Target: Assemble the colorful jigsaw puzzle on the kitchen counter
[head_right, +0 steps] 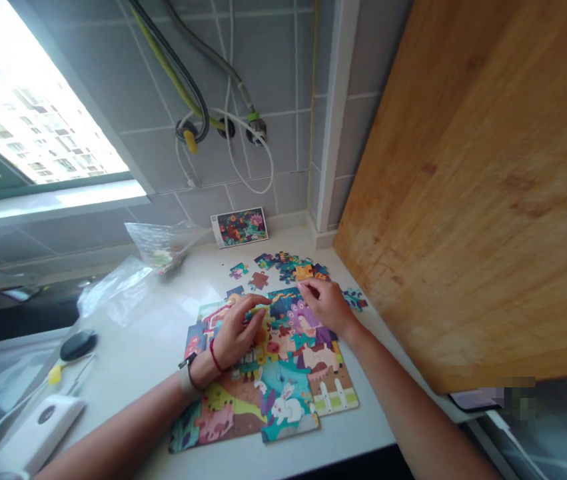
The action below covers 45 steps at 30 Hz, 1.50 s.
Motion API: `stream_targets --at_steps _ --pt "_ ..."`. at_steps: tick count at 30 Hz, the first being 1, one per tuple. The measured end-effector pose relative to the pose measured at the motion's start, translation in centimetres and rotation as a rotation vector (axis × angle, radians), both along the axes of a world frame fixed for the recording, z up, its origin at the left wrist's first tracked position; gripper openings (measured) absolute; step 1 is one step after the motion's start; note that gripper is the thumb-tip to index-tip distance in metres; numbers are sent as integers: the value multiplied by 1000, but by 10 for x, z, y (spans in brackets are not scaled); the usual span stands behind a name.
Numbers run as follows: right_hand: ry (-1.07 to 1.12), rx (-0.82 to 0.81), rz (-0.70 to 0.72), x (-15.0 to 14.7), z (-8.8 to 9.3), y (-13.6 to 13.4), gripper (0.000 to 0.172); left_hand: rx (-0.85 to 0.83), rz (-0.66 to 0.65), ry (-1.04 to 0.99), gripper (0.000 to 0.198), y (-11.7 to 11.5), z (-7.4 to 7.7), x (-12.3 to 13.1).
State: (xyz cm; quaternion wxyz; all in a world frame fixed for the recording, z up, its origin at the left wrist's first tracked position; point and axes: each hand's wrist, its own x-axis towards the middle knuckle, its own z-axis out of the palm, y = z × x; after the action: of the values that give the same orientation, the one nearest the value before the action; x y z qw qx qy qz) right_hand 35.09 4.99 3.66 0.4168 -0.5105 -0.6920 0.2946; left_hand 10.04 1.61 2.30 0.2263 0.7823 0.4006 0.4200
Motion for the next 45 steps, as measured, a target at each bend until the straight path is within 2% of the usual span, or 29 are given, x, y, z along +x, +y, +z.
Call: stream_targets --at_steps 5,8,15,21,23,27,30,34,39,42,45 --pt "99 10 -67 4 2 3 39 25 0 -88 18 -2 1 0" --pt "127 -3 -71 4 2 5 44 37 -47 -84 19 -3 4 -1" --pt "89 -25 -66 3 -1 7 51 116 -227 212 24 -12 21 -7" --pt "55 -52 -52 5 -4 7 51 117 -299 353 25 -47 23 -14" --pt "48 -61 -51 5 -5 6 50 129 -330 372 46 -58 18 -18" --pt "46 -79 -48 4 -6 5 51 63 -340 374 113 -67 2 -25" --pt "47 -95 -44 2 -7 5 52 15 -360 377 128 -67 -5 -24" --pt "43 -104 -42 2 -7 4 54 24 -361 361 122 -68 -7 -22" --pt "34 -98 -45 1 -6 4 58 73 -340 356 96 -70 -6 -24" --pt "29 -93 -44 0 -4 4 58 103 -386 343 85 -70 -4 -23" --pt "29 -91 -50 0 -3 3 59 121 -444 296 84 -70 1 -24"
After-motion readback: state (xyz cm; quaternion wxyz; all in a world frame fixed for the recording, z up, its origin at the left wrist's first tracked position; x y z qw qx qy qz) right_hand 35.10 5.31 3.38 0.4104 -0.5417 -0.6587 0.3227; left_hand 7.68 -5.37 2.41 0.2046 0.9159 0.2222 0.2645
